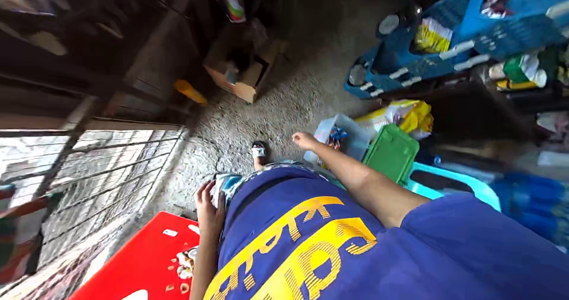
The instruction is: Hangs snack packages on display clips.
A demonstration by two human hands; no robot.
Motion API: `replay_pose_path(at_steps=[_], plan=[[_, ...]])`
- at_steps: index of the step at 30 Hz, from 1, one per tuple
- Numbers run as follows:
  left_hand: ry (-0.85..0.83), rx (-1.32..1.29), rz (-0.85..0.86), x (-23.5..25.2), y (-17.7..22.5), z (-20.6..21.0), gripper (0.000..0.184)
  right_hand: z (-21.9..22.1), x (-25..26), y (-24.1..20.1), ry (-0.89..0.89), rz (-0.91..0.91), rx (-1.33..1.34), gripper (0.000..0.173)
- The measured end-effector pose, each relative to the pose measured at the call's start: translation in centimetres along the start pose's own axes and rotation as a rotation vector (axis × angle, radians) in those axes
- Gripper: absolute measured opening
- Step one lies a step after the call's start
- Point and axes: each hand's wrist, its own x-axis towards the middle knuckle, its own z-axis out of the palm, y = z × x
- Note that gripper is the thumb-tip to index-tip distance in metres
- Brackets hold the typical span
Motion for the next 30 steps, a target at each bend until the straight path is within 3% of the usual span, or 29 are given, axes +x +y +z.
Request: replay_pose_path(at_steps=[4,9,13,16,19,22,26,30], plan=[[-0.328,0.139,0.054,4.4,1.6,-1.4,0.042,-0.7,-0.2,3.4,0.147,0.163,0.261,0.036],[-0.623,0.329,-0.032,10.5,2.7,-2.3,0.040,2.5,-2.1,7.0,0.129,0.259,0.302,0.035],[-0.889,0.537,-0.032,16.7,3.9,-3.0,0.042,6.1,-4.7,6.2,0.068,0.319,0.411,0.036],[-0.977,0.647,-0.005,21.2,4.6,-3.2,0.044,8.7,-5.5,5.4,0.053,0.324,0.505,0.036],[-0.944,0.715,0.014,25.1,5.6,-2.8,0.044,10.9,-5.8,4.0,0.109,0.343,0.614,0.036],[-0.950,0.733,0.007,27.5,6.3,-1.0,0.045,12.4,-6.1,2.5,0.193,0.310,0.666,0.039],[-1.141,0.620,-0.217,26.9,7.4,4.4,0.050,14.4,-6.8,2.2,0.320,0.228,0.942,0.055],[-1.386,0.367,-0.294,25.9,3.5,9.0,0.045,14.7,-6.7,3.2,0.197,0.310,1.073,0.070]])
